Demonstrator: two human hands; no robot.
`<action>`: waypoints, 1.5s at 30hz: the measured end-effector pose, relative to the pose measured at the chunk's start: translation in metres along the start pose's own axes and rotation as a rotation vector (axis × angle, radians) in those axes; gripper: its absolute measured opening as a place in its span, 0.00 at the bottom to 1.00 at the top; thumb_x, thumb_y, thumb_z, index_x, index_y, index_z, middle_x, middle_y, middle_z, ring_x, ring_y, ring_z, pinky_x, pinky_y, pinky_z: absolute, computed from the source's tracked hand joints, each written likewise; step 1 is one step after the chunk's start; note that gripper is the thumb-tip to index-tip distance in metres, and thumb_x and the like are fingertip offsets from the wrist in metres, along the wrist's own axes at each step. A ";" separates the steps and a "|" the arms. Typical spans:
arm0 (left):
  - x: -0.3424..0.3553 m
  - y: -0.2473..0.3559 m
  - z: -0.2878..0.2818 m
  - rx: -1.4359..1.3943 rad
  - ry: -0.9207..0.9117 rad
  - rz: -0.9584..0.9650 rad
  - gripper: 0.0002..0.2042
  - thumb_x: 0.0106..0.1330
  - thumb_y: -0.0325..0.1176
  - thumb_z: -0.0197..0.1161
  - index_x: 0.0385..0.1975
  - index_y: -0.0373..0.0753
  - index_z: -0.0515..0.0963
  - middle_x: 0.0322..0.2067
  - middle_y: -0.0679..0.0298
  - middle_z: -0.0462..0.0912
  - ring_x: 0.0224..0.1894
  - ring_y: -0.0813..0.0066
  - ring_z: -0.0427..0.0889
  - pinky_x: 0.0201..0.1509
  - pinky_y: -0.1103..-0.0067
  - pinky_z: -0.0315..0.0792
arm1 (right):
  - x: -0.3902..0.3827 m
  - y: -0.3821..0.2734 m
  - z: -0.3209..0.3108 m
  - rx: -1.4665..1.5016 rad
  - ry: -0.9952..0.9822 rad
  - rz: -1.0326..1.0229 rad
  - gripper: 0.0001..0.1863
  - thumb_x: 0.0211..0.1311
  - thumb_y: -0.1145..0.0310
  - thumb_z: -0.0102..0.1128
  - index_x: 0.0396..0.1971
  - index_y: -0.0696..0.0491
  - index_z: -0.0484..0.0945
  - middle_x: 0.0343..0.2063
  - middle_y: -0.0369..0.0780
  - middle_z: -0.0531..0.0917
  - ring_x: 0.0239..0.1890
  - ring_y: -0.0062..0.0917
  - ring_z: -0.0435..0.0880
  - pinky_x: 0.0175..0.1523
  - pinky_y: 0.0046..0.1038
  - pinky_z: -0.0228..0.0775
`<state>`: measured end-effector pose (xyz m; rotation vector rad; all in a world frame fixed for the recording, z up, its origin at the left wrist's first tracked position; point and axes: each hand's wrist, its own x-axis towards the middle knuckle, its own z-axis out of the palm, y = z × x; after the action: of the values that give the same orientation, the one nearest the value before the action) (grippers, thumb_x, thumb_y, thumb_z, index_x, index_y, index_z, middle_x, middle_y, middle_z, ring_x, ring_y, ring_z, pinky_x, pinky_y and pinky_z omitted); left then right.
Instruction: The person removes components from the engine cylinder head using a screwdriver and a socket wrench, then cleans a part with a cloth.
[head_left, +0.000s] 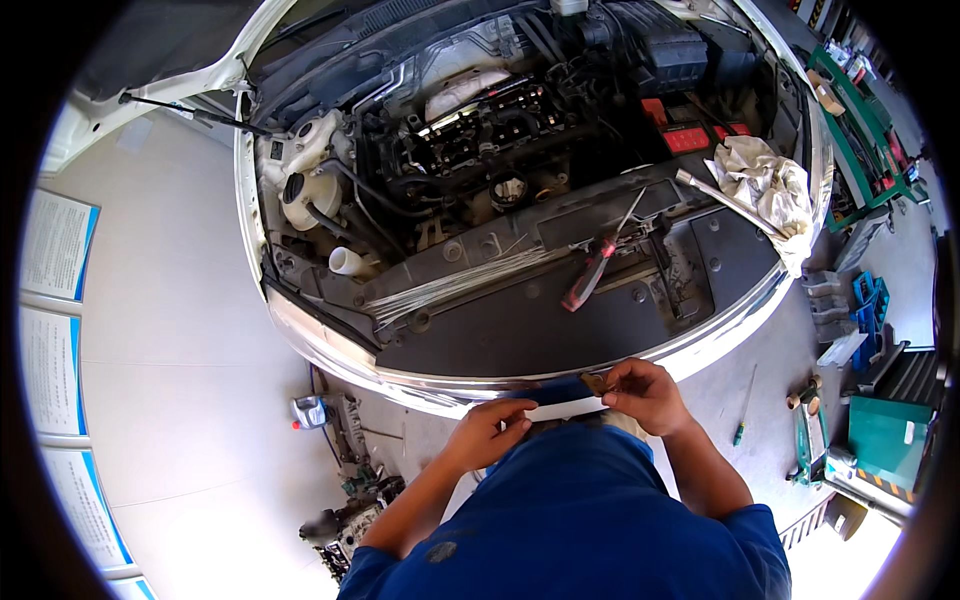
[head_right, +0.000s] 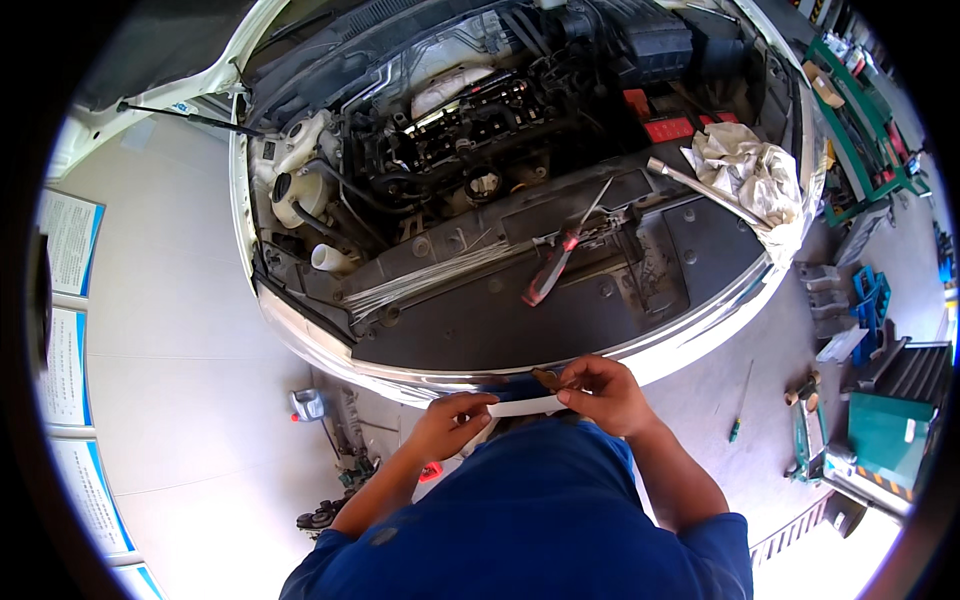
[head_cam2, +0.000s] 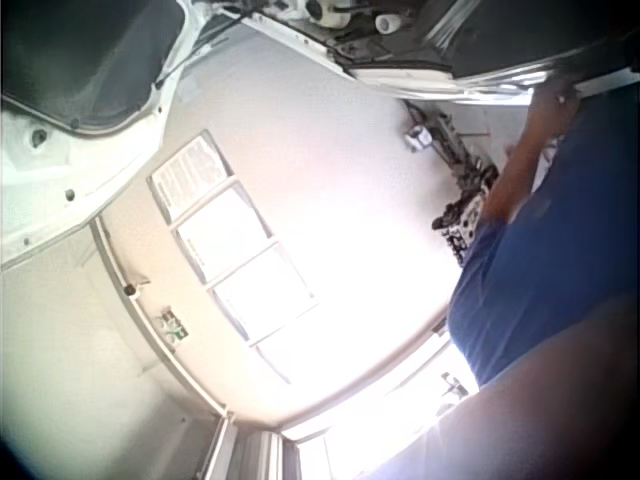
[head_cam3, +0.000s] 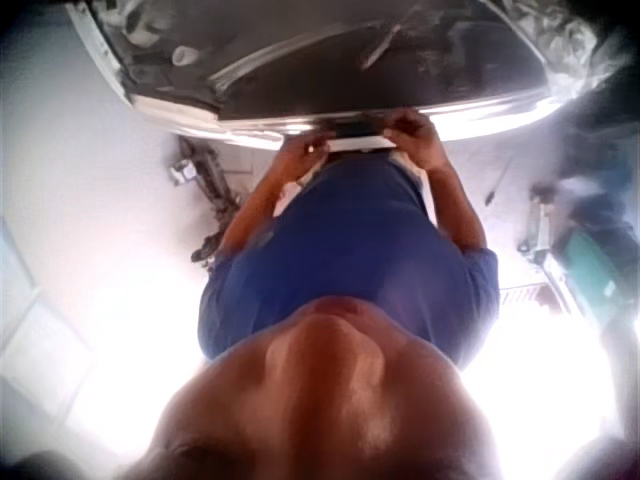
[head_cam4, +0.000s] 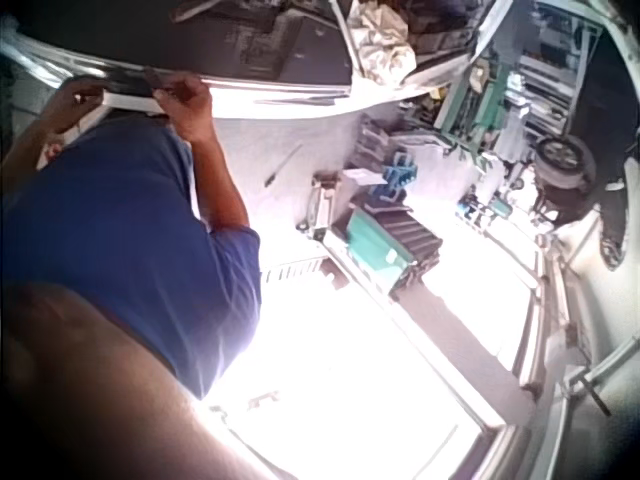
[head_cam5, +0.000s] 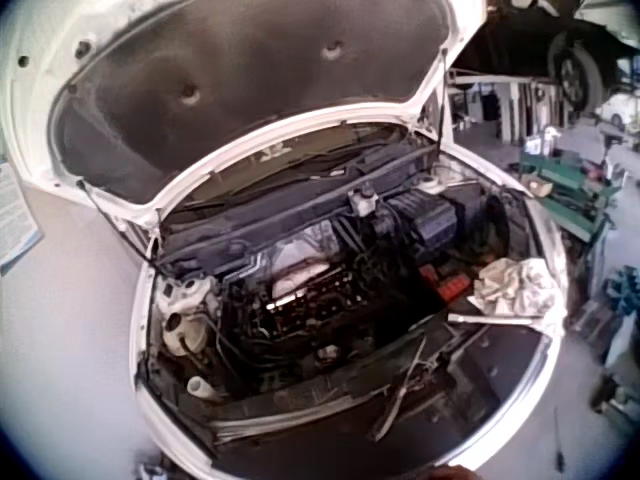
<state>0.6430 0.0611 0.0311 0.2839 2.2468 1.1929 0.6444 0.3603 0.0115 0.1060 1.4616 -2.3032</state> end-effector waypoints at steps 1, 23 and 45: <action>0.000 0.001 0.003 -0.006 0.025 -0.016 0.15 0.69 0.35 0.64 0.55 0.43 0.81 0.37 0.63 0.84 0.31 0.77 0.80 0.36 0.80 0.74 | 0.004 -0.003 -0.007 0.019 -0.023 0.003 0.11 0.60 0.81 0.69 0.42 0.58 0.79 0.37 0.35 0.83 0.41 0.18 0.81 0.48 0.21 0.74; 0.063 0.029 -0.209 0.117 0.323 0.131 0.14 0.67 0.30 0.67 0.51 0.40 0.82 0.34 0.60 0.83 0.29 0.75 0.82 0.34 0.80 0.76 | 0.180 -0.162 -0.006 -0.292 -0.045 -0.037 0.09 0.60 0.81 0.69 0.38 0.58 0.80 0.35 0.35 0.84 0.37 0.15 0.82 0.45 0.18 0.72; 0.176 -0.128 -0.377 0.389 0.541 0.074 0.13 0.53 0.20 0.65 0.40 0.28 0.82 0.27 0.57 0.81 0.23 0.70 0.79 0.29 0.78 0.72 | 0.542 -0.079 0.059 -1.400 -0.564 -0.410 0.08 0.51 0.71 0.70 0.31 0.55 0.81 0.30 0.40 0.84 0.35 0.37 0.84 0.38 0.35 0.76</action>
<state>0.2925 -0.1965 0.0237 0.2095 2.9680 0.9356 0.1286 0.1755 -0.0451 -1.1749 2.4362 -0.8698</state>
